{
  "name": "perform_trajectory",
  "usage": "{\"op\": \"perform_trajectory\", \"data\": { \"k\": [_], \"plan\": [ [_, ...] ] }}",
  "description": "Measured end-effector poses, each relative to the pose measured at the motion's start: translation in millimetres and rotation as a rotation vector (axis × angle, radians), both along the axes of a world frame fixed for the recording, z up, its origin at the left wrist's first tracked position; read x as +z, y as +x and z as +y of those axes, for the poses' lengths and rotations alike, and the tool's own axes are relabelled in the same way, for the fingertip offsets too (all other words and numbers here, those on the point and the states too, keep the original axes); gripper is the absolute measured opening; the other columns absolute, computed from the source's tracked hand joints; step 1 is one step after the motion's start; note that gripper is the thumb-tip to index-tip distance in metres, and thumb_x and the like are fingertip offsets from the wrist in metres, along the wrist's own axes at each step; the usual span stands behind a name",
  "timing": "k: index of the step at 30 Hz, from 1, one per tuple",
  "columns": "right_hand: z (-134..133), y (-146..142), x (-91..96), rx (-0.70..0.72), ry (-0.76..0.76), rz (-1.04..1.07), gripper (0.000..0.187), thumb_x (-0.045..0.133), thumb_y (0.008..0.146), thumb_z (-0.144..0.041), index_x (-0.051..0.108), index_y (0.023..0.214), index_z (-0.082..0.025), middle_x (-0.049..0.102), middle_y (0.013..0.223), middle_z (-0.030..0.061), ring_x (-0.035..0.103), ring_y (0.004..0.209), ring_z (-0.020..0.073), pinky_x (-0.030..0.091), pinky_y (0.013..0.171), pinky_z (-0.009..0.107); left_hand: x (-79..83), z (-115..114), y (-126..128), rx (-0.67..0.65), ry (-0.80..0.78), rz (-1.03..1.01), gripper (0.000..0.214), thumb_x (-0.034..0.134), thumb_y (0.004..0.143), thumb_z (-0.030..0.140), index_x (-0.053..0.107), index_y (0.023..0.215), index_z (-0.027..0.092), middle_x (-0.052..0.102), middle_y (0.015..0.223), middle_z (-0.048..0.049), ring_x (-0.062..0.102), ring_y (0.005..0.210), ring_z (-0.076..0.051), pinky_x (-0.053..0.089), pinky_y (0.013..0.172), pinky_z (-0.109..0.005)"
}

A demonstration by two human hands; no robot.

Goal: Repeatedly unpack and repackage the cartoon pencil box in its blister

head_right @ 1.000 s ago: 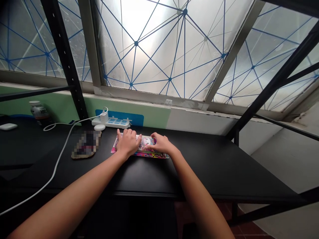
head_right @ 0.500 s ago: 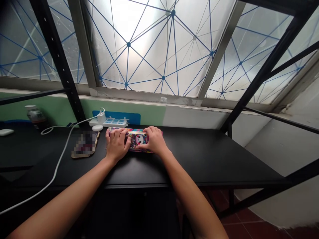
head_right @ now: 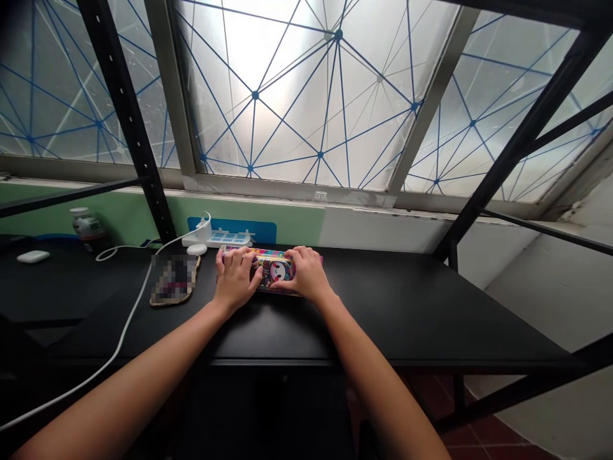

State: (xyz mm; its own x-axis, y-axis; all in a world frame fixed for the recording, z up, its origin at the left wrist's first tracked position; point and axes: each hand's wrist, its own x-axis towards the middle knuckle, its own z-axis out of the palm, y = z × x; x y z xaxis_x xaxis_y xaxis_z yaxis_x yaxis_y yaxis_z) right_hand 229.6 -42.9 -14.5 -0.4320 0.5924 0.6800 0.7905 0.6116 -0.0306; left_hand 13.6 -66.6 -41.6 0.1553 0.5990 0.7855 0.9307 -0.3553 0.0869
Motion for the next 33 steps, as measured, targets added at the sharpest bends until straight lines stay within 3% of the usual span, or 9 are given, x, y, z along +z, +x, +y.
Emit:
{"op": "perform_trajectory", "data": {
  "k": [3, 6, 8, 12, 18, 25, 28, 30, 33],
  "plan": [
    [-4.6, 4.7, 2.0, -0.003, 0.041, -0.034, 0.080, 0.076, 0.066, -0.071, 0.057, 0.122, -0.016, 0.062, 0.114, 0.0144, 0.056, 0.104, 0.0326, 0.042, 0.094, 0.046, 13.2, 1.4, -7.5, -0.074, 0.010, 0.079, 0.033, 0.053, 0.096, 0.044, 0.059, 0.116, 0.019, 0.054, 0.140, -0.0174, 0.044, 0.132, -0.036, 0.013, 0.115, -0.063],
    [-16.2, 9.2, 1.0, -0.014, 0.086, -0.085, 0.084, 0.076, 0.071, -0.066, 0.052, 0.132, -0.012, 0.060, 0.117, 0.0169, 0.054, 0.105, 0.0339, 0.042, 0.094, 0.046, 24.6, -1.9, -17.0, -0.177, -0.004, 0.180, 0.037, 0.056, 0.095, 0.051, 0.059, 0.111, 0.018, 0.063, 0.126, -0.0154, 0.056, 0.117, -0.032, 0.031, 0.107, -0.056],
    [-26.7, 10.9, -2.8, -0.025, 0.112, -0.131, 0.072, 0.073, 0.079, -0.057, 0.054, 0.131, -0.012, 0.062, 0.113, 0.0168, 0.055, 0.100, 0.0335, 0.043, 0.090, 0.046, 26.9, -8.0, -20.6, -0.226, -0.022, 0.234, 0.041, 0.059, 0.092, 0.055, 0.059, 0.110, 0.018, 0.067, 0.112, -0.0121, 0.060, 0.101, -0.030, 0.043, 0.093, -0.047],
    [-47.3, 9.6, -15.5, -0.032, 0.127, -0.193, 0.035, 0.060, 0.094, -0.041, 0.063, 0.118, -0.014, 0.066, 0.104, 0.0146, 0.059, 0.092, 0.0304, 0.044, 0.084, 0.043, 18.2, -23.4, -20.5, -0.253, -0.050, 0.286, 0.037, 0.060, 0.092, 0.050, 0.060, 0.113, 0.019, 0.067, 0.106, -0.0115, 0.060, 0.092, -0.029, 0.046, 0.078, -0.041],
    [-63.2, 4.4, -31.0, 0.005, 0.119, -0.259, 0.026, 0.051, 0.098, -0.021, 0.062, 0.121, -0.015, 0.070, 0.114, 0.0127, 0.063, 0.099, 0.0280, 0.046, 0.085, 0.040, 2.5, -30.7, -22.8, -0.259, -0.119, 0.307, 0.026, 0.065, 0.091, 0.041, 0.063, 0.107, 0.020, 0.068, 0.112, -0.0115, 0.060, 0.101, -0.031, 0.046, 0.087, -0.043],
    [-56.5, 3.6, -26.9, 0.026, -0.023, -0.295, 0.036, 0.047, 0.097, -0.017, 0.060, 0.130, -0.020, 0.067, 0.120, 0.0134, 0.060, 0.107, 0.0295, 0.048, 0.092, 0.044, 23.4, -20.4, -14.2, -0.198, -0.314, 0.310, 0.053, 0.045, 0.094, 0.063, 0.067, 0.106, 0.016, 0.068, 0.101, -0.0168, 0.062, 0.099, -0.034, 0.048, 0.084, -0.046],
    [-51.6, 8.0, -20.8, 0.057, -0.104, -0.287, 0.038, 0.053, 0.094, -0.021, 0.060, 0.131, -0.023, 0.066, 0.123, 0.0133, 0.059, 0.112, 0.0300, 0.048, 0.095, 0.047, 26.3, -5.4, -17.1, -0.192, -0.419, 0.305, 0.062, 0.044, 0.091, 0.069, 0.062, 0.123, 0.020, 0.065, 0.120, -0.0174, 0.058, 0.115, -0.035, 0.044, 0.095, -0.052],
    [-46.7, 9.7, -16.6, 0.080, -0.156, -0.280, 0.042, 0.060, 0.092, -0.029, 0.059, 0.133, -0.022, 0.063, 0.130, 0.0136, 0.058, 0.118, 0.0307, 0.047, 0.099, 0.048, 22.6, 7.2, -22.1, -0.188, -0.497, 0.294, 0.073, 0.043, 0.087, 0.076, 0.054, 0.137, 0.022, 0.057, 0.138, -0.0191, 0.051, 0.128, -0.038, 0.037, 0.102, -0.060],
    [-36.1, 1.1, -12.7, 0.095, -0.221, -0.268, 0.052, 0.063, 0.091, -0.044, 0.057, 0.135, -0.017, 0.054, 0.143, 0.0177, 0.050, 0.131, 0.0330, 0.042, 0.107, 0.049, 13.9, 22.8, -26.7, -0.161, -0.599, 0.259, 0.086, 0.039, 0.083, 0.082, 0.048, 0.144, 0.021, 0.048, 0.147, -0.0229, 0.041, 0.138, -0.042, 0.030, 0.104, -0.068]
  ]
}}
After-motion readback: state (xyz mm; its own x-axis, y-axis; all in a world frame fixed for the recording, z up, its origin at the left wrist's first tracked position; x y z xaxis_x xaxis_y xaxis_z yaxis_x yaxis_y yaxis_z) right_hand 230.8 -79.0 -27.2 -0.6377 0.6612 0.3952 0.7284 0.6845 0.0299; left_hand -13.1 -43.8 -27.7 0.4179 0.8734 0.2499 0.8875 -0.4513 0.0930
